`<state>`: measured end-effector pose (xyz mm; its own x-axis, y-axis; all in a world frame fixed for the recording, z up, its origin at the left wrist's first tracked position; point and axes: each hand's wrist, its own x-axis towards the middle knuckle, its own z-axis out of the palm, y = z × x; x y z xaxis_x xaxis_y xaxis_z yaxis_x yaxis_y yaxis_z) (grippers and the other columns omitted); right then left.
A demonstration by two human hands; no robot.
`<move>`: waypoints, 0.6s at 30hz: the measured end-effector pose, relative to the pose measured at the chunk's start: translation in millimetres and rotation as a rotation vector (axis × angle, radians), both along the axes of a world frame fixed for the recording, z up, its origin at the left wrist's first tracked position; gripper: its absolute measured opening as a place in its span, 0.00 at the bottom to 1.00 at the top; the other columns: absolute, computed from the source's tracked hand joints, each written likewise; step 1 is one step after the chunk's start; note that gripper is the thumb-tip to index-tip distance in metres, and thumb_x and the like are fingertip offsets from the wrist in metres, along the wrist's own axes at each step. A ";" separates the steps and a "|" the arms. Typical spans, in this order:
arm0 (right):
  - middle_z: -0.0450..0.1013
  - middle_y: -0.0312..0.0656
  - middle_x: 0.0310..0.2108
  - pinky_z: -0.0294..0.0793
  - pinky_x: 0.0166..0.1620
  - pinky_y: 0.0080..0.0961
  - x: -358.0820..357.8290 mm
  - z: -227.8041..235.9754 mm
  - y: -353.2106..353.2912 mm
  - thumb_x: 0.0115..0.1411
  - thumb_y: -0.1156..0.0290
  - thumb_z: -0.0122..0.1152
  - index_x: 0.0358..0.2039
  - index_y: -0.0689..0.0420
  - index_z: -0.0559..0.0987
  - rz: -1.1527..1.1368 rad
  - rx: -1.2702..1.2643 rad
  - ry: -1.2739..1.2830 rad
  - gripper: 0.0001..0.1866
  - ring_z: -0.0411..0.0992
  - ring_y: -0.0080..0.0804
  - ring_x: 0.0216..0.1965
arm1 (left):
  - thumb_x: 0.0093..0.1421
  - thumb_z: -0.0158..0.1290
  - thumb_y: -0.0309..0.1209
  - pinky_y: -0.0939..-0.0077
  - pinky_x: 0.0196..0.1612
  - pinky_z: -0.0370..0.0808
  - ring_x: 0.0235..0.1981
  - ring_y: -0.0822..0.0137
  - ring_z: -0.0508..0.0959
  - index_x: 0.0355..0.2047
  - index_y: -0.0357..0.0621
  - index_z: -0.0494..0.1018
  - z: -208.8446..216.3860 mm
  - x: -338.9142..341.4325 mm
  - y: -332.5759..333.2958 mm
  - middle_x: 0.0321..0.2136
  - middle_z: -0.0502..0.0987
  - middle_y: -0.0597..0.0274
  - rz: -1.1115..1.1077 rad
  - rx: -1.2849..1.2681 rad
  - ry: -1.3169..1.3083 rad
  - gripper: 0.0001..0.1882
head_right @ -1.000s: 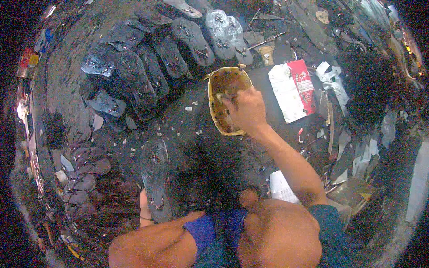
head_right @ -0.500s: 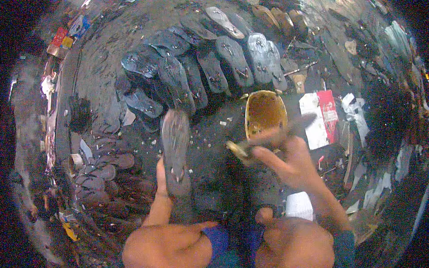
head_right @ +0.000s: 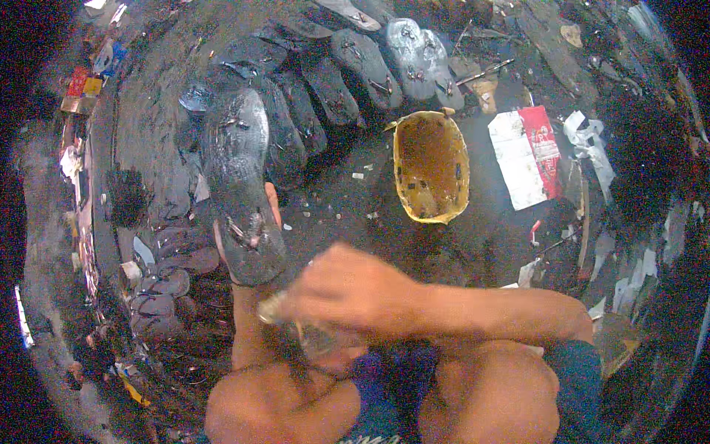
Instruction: The person sits on the ground and repeatedly applies a dark liquid to the soles of multiple sandals using a brush. They dip the brush into a container, paint each sole, and place the sandals back in a pile.
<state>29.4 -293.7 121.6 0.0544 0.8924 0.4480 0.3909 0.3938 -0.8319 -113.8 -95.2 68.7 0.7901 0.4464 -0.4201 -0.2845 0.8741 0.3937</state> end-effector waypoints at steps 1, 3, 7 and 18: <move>0.78 0.38 0.39 0.73 0.44 0.35 32.4 -18.2 10.7 0.56 0.66 0.63 0.50 0.53 0.80 0.048 -0.038 0.149 0.19 0.76 0.38 0.39 | 0.68 0.39 0.52 0.64 0.49 0.80 0.49 0.55 0.79 0.59 0.37 0.68 1.6 5.2 -4.8 0.53 0.75 0.46 -0.003 0.238 0.075 0.33; 0.78 0.38 0.39 0.74 0.44 0.36 40.5 -22.2 10.1 0.56 0.65 0.64 0.50 0.54 0.80 0.050 -0.066 0.213 0.20 0.77 0.37 0.40 | 0.69 0.39 0.51 0.65 0.50 0.79 0.50 0.54 0.79 0.60 0.36 0.68 -1.5 8.9 -11.3 0.54 0.75 0.46 -0.034 0.406 0.139 0.32; 0.77 0.39 0.36 0.73 0.42 0.41 -19.2 26.6 -0.3 0.53 0.69 0.62 0.50 0.49 0.79 0.030 0.074 -0.065 0.21 0.75 0.42 0.40 | 0.70 0.40 0.48 0.68 0.47 0.81 0.48 0.58 0.80 0.60 0.37 0.68 -18.7 8.0 -2.7 0.51 0.77 0.50 -0.077 -0.027 -0.058 0.29; 0.73 0.36 0.36 0.72 0.35 0.36 -6.8 31.3 3.6 0.52 0.66 0.60 0.47 0.53 0.80 -0.139 0.282 -0.311 0.20 0.72 0.35 0.33 | 0.74 0.39 0.43 0.66 0.44 0.81 0.40 0.63 0.82 0.56 0.38 0.71 20.1 33.6 -24.1 0.43 0.81 0.55 -0.184 0.178 0.004 0.23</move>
